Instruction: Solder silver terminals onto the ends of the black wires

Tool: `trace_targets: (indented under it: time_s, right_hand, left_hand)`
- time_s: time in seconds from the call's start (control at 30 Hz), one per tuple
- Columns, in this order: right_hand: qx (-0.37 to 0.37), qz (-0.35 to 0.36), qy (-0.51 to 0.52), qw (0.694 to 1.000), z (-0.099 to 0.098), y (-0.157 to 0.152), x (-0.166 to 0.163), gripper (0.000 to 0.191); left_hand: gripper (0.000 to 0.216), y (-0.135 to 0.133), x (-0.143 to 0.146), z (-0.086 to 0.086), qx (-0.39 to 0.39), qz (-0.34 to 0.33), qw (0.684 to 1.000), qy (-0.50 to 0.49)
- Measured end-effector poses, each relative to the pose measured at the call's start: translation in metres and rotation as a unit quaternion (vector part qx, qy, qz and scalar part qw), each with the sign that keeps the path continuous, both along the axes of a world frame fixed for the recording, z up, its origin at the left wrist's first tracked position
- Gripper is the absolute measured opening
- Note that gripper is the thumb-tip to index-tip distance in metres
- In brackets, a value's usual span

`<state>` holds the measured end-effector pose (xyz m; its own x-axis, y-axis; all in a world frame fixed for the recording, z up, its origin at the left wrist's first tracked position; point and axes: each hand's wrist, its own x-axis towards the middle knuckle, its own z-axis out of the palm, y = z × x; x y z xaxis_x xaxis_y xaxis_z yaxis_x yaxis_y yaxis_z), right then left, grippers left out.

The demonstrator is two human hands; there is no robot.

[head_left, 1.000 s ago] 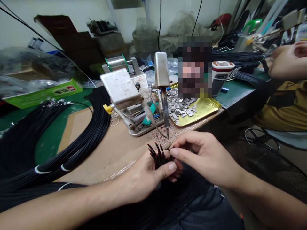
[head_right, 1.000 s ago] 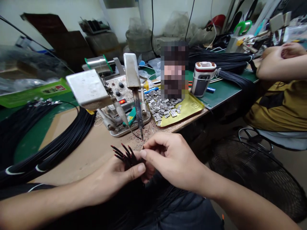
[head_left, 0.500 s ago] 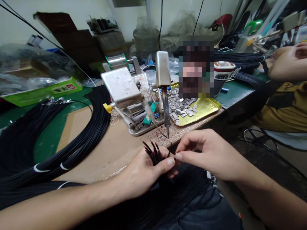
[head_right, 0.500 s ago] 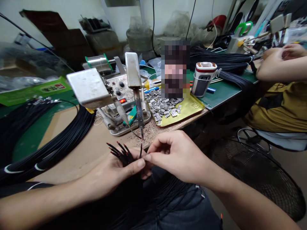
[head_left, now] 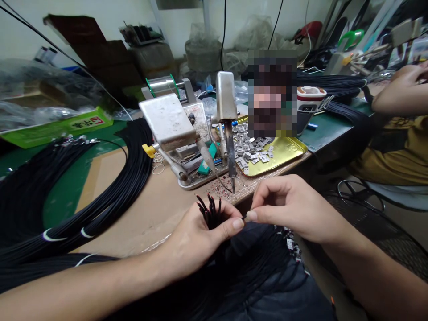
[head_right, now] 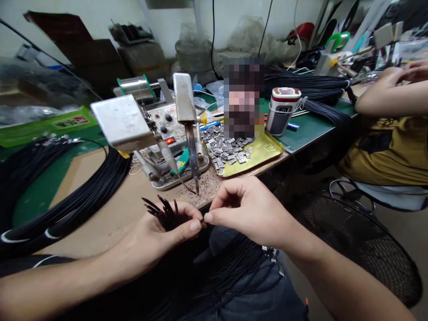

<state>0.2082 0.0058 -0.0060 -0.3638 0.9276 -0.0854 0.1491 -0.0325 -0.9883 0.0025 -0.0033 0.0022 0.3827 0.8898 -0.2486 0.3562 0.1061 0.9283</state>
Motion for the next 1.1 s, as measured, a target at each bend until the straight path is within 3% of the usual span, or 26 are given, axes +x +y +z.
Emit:
trace_targets:
  time_s: [0.3,0.53,0.77,0.9,1.03,1.1]
  right_hand:
    - [-0.014,-0.009,0.134,0.991,-0.014,-0.007,-0.021,0.016]
    - [-0.01,-0.034,0.061,0.998,-0.008,-0.007,-0.017,0.018]
    - [-0.034,-0.034,0.081,0.996,-0.006,-0.004,-0.012,0.02]
    - [-0.084,-0.01,0.141,0.986,-0.009,-0.006,-0.017,0.019]
    - [-0.19,0.033,0.249,0.949,-0.002,-0.013,-0.015,0.024]
    - [-0.182,0.025,0.272,0.945,0.005,-0.016,-0.009,0.023]
  left_hand:
    - [0.015,-0.002,0.001,0.003,-0.03,0.01,0.999,-0.005]
    - [0.02,-0.002,-0.001,0.007,-0.047,0.016,0.998,-0.037]
    - [0.021,0.0,0.001,0.007,-0.032,0.011,0.999,-0.03]
    - [0.019,0.0,0.001,0.008,-0.026,0.026,0.998,-0.042]
    - [0.016,0.0,-0.001,0.009,-0.025,0.041,0.999,-0.022]
    - [0.016,0.0,-0.002,0.009,-0.031,0.056,0.998,-0.019]
